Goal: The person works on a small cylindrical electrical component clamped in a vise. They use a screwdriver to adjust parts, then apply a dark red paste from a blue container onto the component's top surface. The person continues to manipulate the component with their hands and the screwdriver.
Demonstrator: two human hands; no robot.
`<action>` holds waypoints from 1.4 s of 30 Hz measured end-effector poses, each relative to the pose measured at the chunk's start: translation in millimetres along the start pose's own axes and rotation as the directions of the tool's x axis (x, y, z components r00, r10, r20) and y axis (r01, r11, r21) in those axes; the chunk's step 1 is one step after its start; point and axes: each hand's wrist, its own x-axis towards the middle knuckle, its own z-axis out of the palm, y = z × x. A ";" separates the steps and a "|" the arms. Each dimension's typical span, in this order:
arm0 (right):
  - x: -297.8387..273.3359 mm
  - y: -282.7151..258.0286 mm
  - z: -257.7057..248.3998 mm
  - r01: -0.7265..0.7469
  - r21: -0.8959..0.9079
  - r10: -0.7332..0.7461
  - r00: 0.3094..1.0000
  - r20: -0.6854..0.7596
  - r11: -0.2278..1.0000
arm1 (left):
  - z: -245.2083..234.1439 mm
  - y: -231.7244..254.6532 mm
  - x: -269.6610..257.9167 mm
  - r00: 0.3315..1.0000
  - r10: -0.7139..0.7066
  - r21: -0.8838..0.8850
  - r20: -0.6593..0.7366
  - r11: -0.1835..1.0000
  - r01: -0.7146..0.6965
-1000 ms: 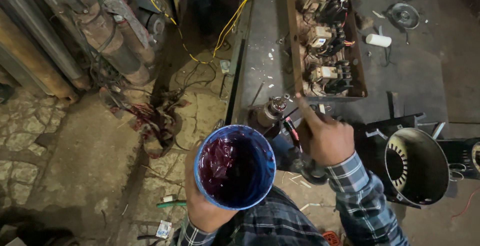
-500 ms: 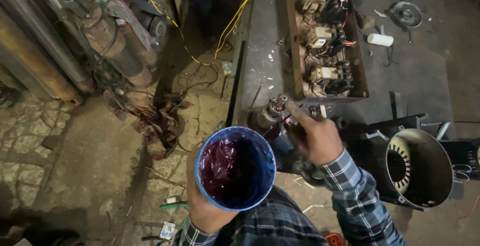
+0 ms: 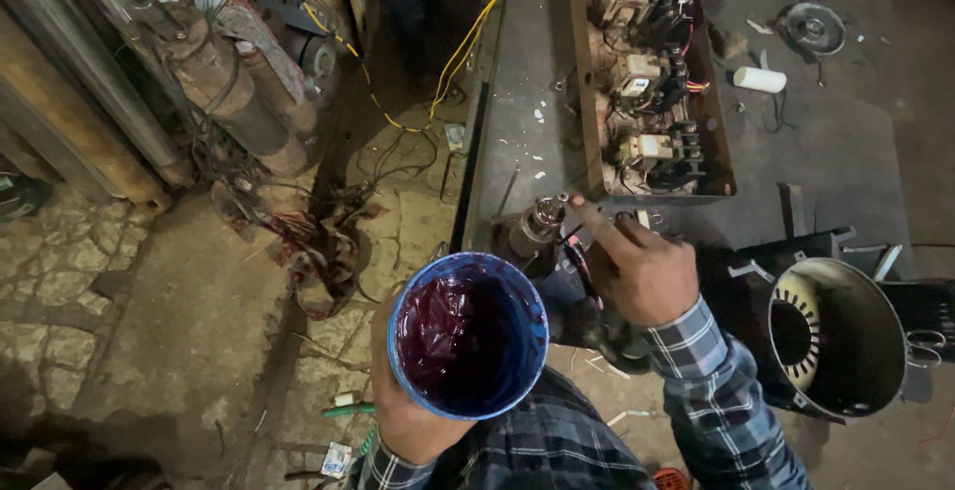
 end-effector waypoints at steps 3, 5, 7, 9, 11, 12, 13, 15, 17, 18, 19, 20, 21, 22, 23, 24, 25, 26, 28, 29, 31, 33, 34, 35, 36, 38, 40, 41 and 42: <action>-1.3 0.5 1.5 0.005 0.303 0.022 0.996 -0.086 0.953 | -2.7 2.5 1.3 1.000 0.008 0.068 -0.003 0.998 -0.008; -1.2 1.6 1.4 -0.056 0.508 0.087 0.995 -0.038 0.859 | -3.1 3.6 2.8 1.000 0.013 0.097 -0.012 0.995 -0.012; -0.1 1.8 2.0 -0.211 0.653 0.173 0.977 0.123 0.728 | -2.1 3.8 4.0 1.000 0.000 0.055 -0.022 0.998 0.001; 2.2 1.1 1.9 -0.239 0.709 0.136 0.970 0.200 0.663 | -0.7 4.2 4.7 1.000 -0.010 0.064 -0.008 0.998 0.010; 5.2 -2.2 1.3 -0.275 0.729 0.130 0.959 0.250 0.627 | 0.7 4.1 6.2 1.000 -0.012 0.041 0.006 0.999 0.012; 6.3 -5.4 0.9 -0.296 0.724 0.143 0.953 0.266 0.623 | 0.8 4.2 6.9 1.000 -0.012 0.017 0.011 1.000 0.011; 7.3 -8.9 -0.1 -0.316 0.719 0.157 0.947 0.281 0.619 | 0.7 4.6 7.5 1.000 -0.011 -0.008 0.017 1.000 0.011; 9.4 -15.4 -3.1 -0.295 0.639 0.166 0.953 0.254 0.711 | -0.1 5.3 8.6 1.000 0.011 0.017 -0.004 1.000 -0.011; 11.0 -19.5 -7.1 -0.270 0.551 0.161 0.958 0.238 0.790 | -0.5 6.3 9.3 0.999 0.030 0.070 -0.017 0.997 -0.029; 11.5 -20.9 -8.8 -0.256 0.506 0.154 0.960 0.235 0.823 | -1.0 7.0 9.4 0.999 0.038 0.112 -0.018 0.993 -0.035; 11.7 -22.1 -10.3 -0.241 0.460 0.146 0.962 0.233 0.855 | -0.9 7.6 9.4 0.999 0.045 0.153 -0.018 0.987 -0.042; 12.0 -22.5 -11.6 -0.251 0.389 0.163 0.955 0.246 0.886 | -0.8 7.6 9.8 0.999 0.039 0.113 -0.021 0.993 -0.037; 11.8 -23.2 -12.3 -0.260 0.316 0.181 0.949 0.258 0.912 | 0.0 7.2 9.9 0.999 0.034 0.072 -0.024 0.997 -0.032; 11.8 -23.7 -12.8 -0.266 0.241 0.200 0.943 0.268 0.933 | 1.1 6.5 9.7 0.999 0.028 0.031 -0.027 0.999 -0.027; 11.7 -23.9 -13.0 -0.220 0.153 0.175 0.950 0.258 0.963 | 0.2 5.6 9.6 0.999 0.035 0.071 -0.019 0.997 -0.034; 11.4 -24.2 -13.1 -0.170 0.064 0.148 0.956 0.253 0.983 | -0.7 4.5 9.1 0.999 0.042 0.112 -0.012 0.993 -0.040; 11.3 -24.2 -13.4 -0.118 -0.025 0.120 0.961 0.250 0.993 | -1.3 3.1 8.1 0.999 0.048 0.152 -0.005 0.987 -0.047; 10.8 -24.2 -13.4 -0.095 -0.091 0.116 0.958 0.262 0.991 | -1.4 1.4 7.0 0.999 0.034 0.090 -0.001 0.995 -0.034; 10.4 -23.2 -13.6 -0.048 -0.219 0.111 0.952 0.286 0.975 | -0.3 -3.0 5.3 1.000 0.008 -0.033 0.009 0.999 -0.008; 10.5 -22.3 -13.9 -0.094 -0.202 0.155 0.937 0.314 0.975 | 0.1 -4.5 3.8 1.000 -0.004 -0.076 0.012 0.997 0.005; 11.5 -19.2 -14.4 -0.186 -0.172 0.239 0.898 0.369 0.967 | 1.1 -7.2 1.4 0.999 -0.027 -0.161 0.021 0.986 0.030; 11.5 -17.2 -13.3 -0.317 0.181 0.241 0.906 0.348 0.931 | 1.3 -9.1 0.3 0.997 -0.063 -0.208 0.049 0.976 0.072; 10.6 -16.7 -12.4 -0.364 0.352 0.245 0.909 0.338 0.862 | 1.8 -9.6 0.0 0.995 -0.081 -0.231 0.064 0.969 0.093; 9.2 -16.9 -10.9 -0.353 0.429 0.217 0.917 0.334 0.832 | 1.4 -9.7 0.2 0.997 -0.053 -0.189 0.052 0.980 0.062; 7.3 -18.2 -8.8 -0.340 0.503 0.190 0.926 0.327 0.795 | 0.2 -9.4 1.1 0.999 -0.026 -0.146 0.042 0.989 0.032; 2.2 -21.5 -5.0 -0.152 0.577 0.059 0.983 0.176 0.802 | 1.0 -7.8 2.7 0.985 -0.170 -0.339 0.029 0.926 0.169; -3.3 -25.9 -1.6 0.202 0.508 -0.176 0.979 -0.101 0.837 | 4.4 -5.6 4.6 0.869 -0.477 -0.722 0.130 0.555 0.413; -4.9 -28.1 0.0 0.062 0.481 -0.084 0.996 0.024 0.874 | 4.3 -3.8 5.7 0.943 -0.330 -0.544 0.052 0.782 0.304; -5.9 -29.9 1.5 -0.076 0.437 0.012 0.989 0.147 0.896 | 4.3 -1.8 6.3 0.987 -0.160 -0.320 0.011 0.935 0.155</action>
